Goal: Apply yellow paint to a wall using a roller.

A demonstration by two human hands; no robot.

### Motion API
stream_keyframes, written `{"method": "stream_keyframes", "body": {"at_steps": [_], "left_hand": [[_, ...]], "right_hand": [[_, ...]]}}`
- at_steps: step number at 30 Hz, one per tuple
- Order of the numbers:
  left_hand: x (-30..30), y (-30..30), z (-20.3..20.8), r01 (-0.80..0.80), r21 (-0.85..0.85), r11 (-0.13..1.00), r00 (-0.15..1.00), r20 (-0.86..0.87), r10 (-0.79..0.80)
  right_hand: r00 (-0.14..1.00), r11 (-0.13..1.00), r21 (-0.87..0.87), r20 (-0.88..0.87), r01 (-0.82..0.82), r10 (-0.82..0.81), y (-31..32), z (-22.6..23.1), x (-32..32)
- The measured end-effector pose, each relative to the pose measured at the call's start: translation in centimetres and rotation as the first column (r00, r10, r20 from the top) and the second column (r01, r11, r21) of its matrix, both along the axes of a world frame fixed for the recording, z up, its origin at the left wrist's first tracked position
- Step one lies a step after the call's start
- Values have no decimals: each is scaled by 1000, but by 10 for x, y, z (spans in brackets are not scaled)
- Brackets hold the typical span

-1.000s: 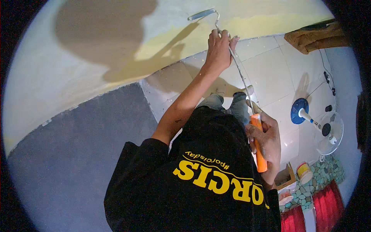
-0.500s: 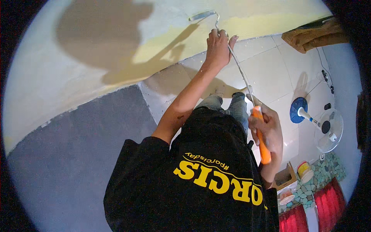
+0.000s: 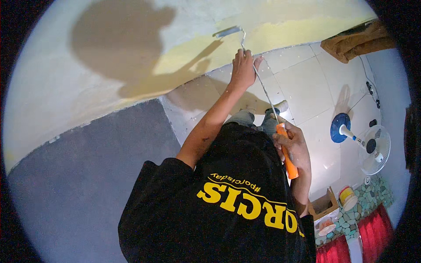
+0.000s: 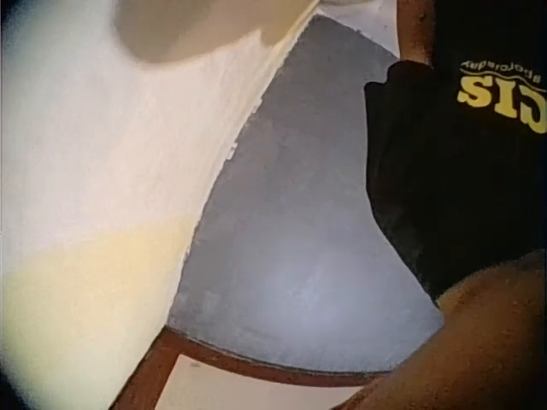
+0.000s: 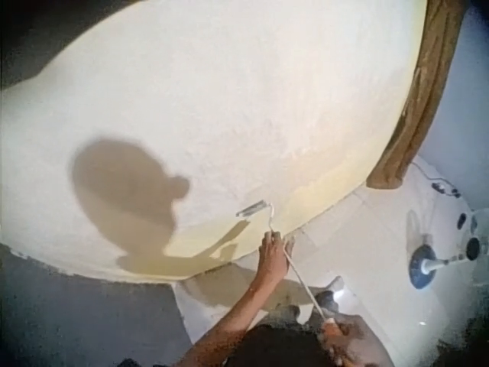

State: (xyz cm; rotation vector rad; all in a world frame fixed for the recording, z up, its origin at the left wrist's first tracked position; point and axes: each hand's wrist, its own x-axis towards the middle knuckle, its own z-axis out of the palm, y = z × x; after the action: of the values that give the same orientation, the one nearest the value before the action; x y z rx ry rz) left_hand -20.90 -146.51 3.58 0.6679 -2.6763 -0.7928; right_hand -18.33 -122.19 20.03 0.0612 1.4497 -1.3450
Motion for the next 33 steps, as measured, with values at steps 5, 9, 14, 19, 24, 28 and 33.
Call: {"method": "stream_keyframes", "body": {"at_steps": [5, 9, 14, 19, 24, 28, 33], "left_hand": [[15, -16, 8, -29, -14, 999, 988, -151, 26], [14, -21, 9, -2, -1, 1000, 984, -179, 2], [9, -26, 1, -67, 31, 997, 995, -77, 69], [16, -28, 7, -7, 61, 998, 973, -231, 21], [6, -24, 17, -82, 52, 995, 978, -186, 90], [10, -24, 29, -42, 108, 993, 994, -98, 53], [13, -23, 35, -74, 56, 996, 989, -123, 80]], "right_hand": [[998, 1000, -23, 67, 15, -14, 8, -2, 10], [996, 996, -78, 77, 38, -32, 4, 2, 11], [997, 993, 121, 78, -10, 0, -34, 8, -7], [993, 989, 113, 83, -92, 83, -21, 30, -1], [997, 998, 11, 39, -66, 66, -7, 16, -4], [995, 995, 28, 27, -96, 96, -3, 24, -5], [992, 992, -4, 27, -123, 123, -5, 32, -8]]}}
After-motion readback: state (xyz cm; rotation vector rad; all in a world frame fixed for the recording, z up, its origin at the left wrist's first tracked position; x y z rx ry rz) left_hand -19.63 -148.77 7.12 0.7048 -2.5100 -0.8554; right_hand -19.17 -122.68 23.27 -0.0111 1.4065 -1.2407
